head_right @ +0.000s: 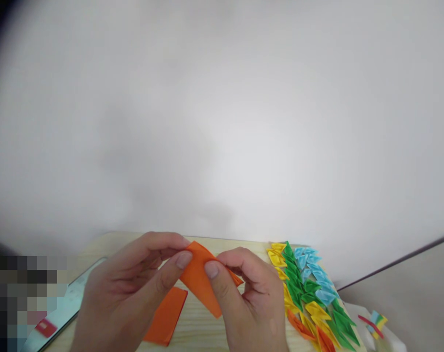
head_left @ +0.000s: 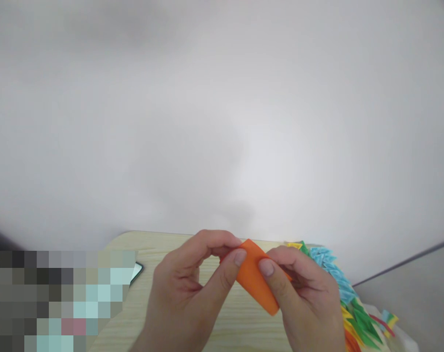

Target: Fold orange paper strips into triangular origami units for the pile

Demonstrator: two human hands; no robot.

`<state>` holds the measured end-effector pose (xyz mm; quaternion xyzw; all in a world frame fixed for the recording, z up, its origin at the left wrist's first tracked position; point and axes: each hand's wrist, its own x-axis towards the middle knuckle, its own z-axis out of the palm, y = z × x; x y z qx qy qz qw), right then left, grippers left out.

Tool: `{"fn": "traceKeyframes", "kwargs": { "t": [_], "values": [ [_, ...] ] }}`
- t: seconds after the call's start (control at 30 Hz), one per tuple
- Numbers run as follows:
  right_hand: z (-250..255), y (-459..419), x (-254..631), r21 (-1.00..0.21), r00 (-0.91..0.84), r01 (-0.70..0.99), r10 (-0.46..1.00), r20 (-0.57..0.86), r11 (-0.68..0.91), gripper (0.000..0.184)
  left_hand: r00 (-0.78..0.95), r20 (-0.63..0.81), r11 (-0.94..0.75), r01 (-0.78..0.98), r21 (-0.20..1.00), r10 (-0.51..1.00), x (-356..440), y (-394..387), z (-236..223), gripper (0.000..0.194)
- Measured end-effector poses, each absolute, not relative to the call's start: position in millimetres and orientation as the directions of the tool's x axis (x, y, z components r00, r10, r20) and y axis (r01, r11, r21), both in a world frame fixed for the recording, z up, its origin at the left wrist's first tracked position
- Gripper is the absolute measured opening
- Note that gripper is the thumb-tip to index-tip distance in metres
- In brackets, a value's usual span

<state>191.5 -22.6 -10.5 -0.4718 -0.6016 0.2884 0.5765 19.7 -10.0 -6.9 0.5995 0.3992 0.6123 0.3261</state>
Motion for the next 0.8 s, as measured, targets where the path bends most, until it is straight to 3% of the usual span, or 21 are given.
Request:
{"fn": "traceKeyframes", "kwargs": {
  "t": [0.57, 0.8],
  "values": [
    [-12.6, -23.3, 192.4, -0.896, 0.104, 0.236, 0.907, 0.408, 0.376, 0.020, -0.078, 0.457, -0.456, 0.035, 0.890, 0.886, 21.3, -9.4, -6.3, 0.003],
    [-13.4, -25.4, 191.1, -0.922, 0.071, 0.101, 0.922, 0.381, 0.373, 0.005, -0.001, 0.450, -0.449, 0.065, 0.891, 0.893, 18.0, -6.8, -9.9, 0.003]
  ]
}}
